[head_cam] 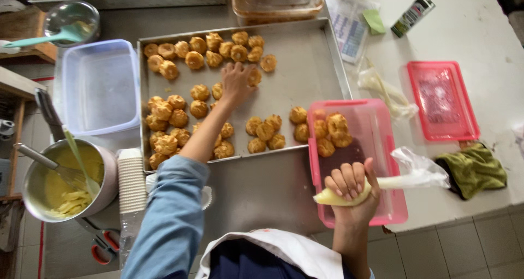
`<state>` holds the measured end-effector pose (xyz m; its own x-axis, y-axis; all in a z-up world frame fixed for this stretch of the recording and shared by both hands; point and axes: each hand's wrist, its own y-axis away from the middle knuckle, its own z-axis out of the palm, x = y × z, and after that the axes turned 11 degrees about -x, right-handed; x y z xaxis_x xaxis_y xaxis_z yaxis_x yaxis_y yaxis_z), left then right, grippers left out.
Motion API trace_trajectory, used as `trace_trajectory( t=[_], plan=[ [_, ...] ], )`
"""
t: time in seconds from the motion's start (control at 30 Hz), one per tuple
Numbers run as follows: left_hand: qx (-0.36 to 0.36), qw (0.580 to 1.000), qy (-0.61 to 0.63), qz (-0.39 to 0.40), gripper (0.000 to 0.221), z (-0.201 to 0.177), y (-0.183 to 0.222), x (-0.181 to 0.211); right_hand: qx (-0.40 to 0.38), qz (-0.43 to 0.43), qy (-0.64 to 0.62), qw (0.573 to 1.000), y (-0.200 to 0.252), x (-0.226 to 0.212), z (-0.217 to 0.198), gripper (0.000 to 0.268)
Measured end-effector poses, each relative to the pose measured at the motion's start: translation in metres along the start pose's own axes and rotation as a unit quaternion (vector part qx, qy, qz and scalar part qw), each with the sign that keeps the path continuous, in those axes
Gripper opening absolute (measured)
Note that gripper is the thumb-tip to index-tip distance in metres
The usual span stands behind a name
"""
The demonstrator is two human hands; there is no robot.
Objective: The person fills small pastry shells with a yellow cream from a piping bag by hand, then places the filled pastries into a plastic container.
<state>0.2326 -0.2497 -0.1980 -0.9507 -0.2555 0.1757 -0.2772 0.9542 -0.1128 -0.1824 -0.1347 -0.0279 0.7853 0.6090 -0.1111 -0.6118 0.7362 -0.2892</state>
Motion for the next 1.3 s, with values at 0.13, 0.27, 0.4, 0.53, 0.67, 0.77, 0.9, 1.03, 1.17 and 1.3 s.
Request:
trace_trajectory(
  t=[0.13, 0.27, 0.4, 0.53, 0.67, 0.77, 0.9, 1.03, 1.17, 1.3],
  plan=[
    [0.027, 0.999, 0.024, -0.037, 0.088, 0.015, -0.014, -0.023, 0.022, -0.012, 0.008, 1.0, 0.001, -0.005, -0.008, 0.057],
    [-0.118, 0.99, -0.023, -0.072, 0.076, -0.022, 0.029, -0.047, 0.035, -0.018, 0.005, 0.999, 0.0, -0.007, -0.018, 0.058],
    [-0.163, 0.973, -0.095, -0.131, 0.054, -0.05, 0.062, -0.062, 0.045, 0.007, 0.006, 0.999, -0.008, 0.005, -0.021, 0.056],
    [-0.089, 0.989, 0.063, -0.104, 0.053, -0.056, 0.067, -0.064, 0.03, 0.037, -0.003, 0.999, -0.007, 0.018, -0.015, 0.057],
    [-0.117, 0.647, 0.754, 0.018, 0.057, -0.095, 0.093, -0.019, 0.052, 0.016, 0.018, 0.998, -0.007, 0.015, -0.01, 0.057],
    [-0.151, 0.469, 0.867, 0.072, 0.054, -0.127, 0.122, 0.038, 0.064, -0.003, 0.042, 0.997, -0.006, 0.015, -0.008, 0.057],
    [-0.196, 0.511, 0.834, 0.071, 0.044, -0.151, 0.157, 0.092, 0.04, 0.009, 0.053, 0.998, 0.003, 0.017, -0.006, 0.058],
    [-0.229, 0.512, 0.827, 0.041, 0.046, -0.155, 0.185, 0.124, 0.026, 0.003, 0.066, 0.997, 0.009, 0.016, -0.001, 0.058],
    [-0.21, 0.573, 0.786, 0.093, 0.037, -0.142, 0.206, 0.144, 0.026, -0.021, 0.095, 0.995, 0.013, 0.015, 0.015, 0.058],
    [-0.205, 0.608, 0.76, 0.102, 0.035, -0.13, 0.221, 0.157, 0.034, -0.065, 0.203, 0.976, 0.015, 0.025, 0.04, 0.059]
  ],
)
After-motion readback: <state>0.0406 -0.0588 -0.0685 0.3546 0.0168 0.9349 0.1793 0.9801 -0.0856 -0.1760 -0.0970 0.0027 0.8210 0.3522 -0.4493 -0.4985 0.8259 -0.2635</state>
